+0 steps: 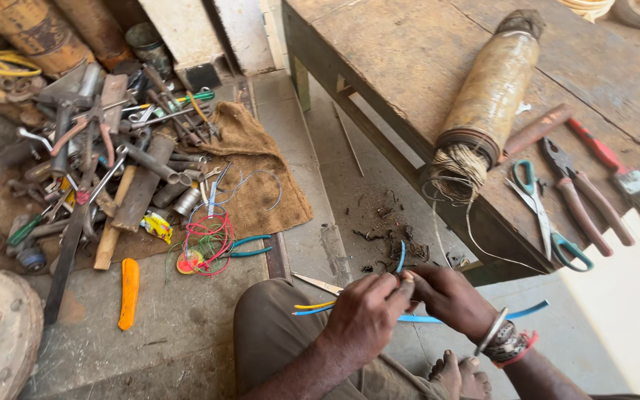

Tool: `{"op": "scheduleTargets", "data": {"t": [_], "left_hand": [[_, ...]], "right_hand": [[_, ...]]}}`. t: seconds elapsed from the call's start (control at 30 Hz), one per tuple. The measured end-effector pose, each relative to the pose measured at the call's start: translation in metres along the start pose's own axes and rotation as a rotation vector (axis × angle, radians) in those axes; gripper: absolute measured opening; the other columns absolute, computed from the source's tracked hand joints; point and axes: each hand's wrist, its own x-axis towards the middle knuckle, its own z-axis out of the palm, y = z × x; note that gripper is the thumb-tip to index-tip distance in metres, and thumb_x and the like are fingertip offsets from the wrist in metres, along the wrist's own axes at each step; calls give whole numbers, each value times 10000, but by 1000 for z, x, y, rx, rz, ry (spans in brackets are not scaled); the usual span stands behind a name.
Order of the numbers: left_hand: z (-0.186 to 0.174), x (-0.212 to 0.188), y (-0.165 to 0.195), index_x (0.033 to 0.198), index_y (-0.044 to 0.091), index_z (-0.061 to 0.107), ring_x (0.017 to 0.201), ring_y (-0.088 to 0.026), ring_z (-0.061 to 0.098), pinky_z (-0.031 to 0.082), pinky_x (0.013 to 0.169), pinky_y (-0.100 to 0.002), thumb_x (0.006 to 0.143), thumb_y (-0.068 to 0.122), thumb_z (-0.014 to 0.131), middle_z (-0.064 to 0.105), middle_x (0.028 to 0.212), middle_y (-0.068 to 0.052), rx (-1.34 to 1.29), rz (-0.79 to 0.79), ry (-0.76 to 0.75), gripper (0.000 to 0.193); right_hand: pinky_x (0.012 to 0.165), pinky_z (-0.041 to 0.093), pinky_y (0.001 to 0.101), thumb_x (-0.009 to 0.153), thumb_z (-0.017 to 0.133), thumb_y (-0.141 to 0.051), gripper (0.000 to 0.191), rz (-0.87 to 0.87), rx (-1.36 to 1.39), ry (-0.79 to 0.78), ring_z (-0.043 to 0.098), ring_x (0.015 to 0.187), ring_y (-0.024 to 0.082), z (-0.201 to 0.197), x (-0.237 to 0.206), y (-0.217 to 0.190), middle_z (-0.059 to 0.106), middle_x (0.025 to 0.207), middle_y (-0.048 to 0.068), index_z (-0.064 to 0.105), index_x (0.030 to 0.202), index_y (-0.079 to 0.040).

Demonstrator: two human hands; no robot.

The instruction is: The person sits on the floor and repairs electrical wires by stripping insulation, twisting exposed copper strands, and securing the connection with electrical tape. They use pliers to strip the wire ends and scissors to cut the tape.

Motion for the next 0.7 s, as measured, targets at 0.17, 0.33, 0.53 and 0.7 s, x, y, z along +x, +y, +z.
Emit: {"op": "scheduleTargets", "data": {"t": [0.17,0.33,0.53,0.7], "left_hand": [[-6,12,-4,873,-1,709,750,-243,654,540,659,-418,917,71,700,618,803,-109,-13,-112,-87,84],[-22,18,-14,922,2,751,728,-243,692,547,681,-413,886,83,723,702,831,-119,-373,-332,-209,93],[-30,20,-18,980,-11,758,775,-145,733,581,716,-326,880,65,712,770,841,-125,-666,-474,-239,134],[-26,20,-19,970,4,744,792,-130,733,605,734,-305,887,77,715,761,853,-94,-702,-525,-267,115]], "right_hand": [[610,548,398,935,631,-276,261,-98,-251,19,708,619,271,-10,-14,-24,730,675,88,716,826,-54],[644,524,418,882,697,-203,150,-469,-280,68,669,740,328,-20,-21,-26,673,768,116,687,899,-54],[707,587,389,795,755,-126,316,-755,-414,217,738,876,284,-19,-28,-10,726,1060,96,670,1098,-102],[884,606,428,801,753,-132,594,-1037,-518,296,708,1094,357,0,-28,4,594,1312,160,412,1286,-158]]}}
